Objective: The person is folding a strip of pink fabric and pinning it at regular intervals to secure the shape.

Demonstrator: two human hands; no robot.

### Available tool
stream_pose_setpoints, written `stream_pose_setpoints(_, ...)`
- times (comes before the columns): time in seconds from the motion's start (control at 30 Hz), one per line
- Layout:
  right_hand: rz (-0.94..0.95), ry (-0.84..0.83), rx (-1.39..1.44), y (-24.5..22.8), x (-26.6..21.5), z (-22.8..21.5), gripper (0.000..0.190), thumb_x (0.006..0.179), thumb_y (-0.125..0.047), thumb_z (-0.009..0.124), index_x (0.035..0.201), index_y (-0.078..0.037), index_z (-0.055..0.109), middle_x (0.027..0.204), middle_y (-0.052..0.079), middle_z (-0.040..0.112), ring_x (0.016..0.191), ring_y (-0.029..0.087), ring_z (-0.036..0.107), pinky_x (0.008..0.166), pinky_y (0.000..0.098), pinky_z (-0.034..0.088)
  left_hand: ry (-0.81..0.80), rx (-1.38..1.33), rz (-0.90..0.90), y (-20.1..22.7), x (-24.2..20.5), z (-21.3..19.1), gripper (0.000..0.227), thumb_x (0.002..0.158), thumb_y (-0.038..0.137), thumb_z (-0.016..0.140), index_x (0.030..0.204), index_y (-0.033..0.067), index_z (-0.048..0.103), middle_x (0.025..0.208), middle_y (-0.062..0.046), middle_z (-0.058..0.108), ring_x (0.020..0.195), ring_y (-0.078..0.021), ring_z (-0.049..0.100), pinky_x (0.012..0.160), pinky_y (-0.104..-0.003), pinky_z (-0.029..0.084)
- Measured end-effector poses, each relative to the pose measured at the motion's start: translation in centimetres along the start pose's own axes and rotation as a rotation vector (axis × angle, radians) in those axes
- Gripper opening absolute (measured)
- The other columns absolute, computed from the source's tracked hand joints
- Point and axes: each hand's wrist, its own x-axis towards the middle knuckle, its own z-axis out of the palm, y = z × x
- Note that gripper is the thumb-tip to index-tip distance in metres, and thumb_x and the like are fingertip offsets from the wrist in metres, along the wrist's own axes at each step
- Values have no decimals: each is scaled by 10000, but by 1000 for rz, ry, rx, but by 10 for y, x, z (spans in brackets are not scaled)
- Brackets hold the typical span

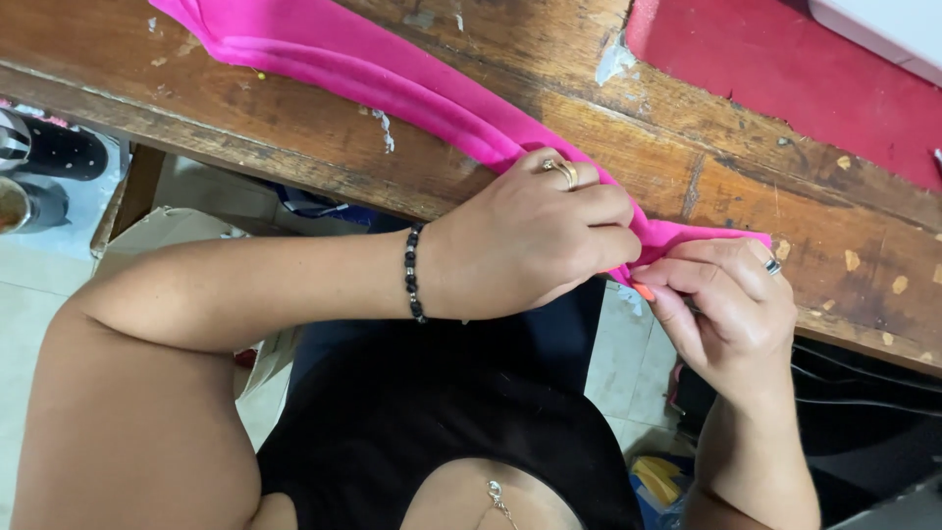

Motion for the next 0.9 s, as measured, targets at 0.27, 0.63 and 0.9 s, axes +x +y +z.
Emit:
stream_pose_setpoints(0.27,-119,22,-85,7,-7,3,243,901,-173,863,1024,-1,744,993,145,669,892,295,672,833,401,521,31,3,165,-6,-1,-8,125,1013,26,615,926,90,680,943,-19,640,989,-295,596,807,-451,469)
stream_pose_setpoints(0.63,-86,100,-92,0,-3,5,98,972,-27,747,938,59,716,939,200,700,879,322,683,824,404,522,167,205,130,12,4,4,125,1043,133,581,929,132,632,878,-41,646,814,-248,648,726,-379,500)
stream_pose_setpoints(0.9,11,109,0,-9,1,0,227,940,-180,744,980,40,703,952,184,717,914,320,709,872,409,554,121,73,16,10,2,12,119,1011,221,630,939,150,692,941,-16,656,894,-257,602,736,-419,462)
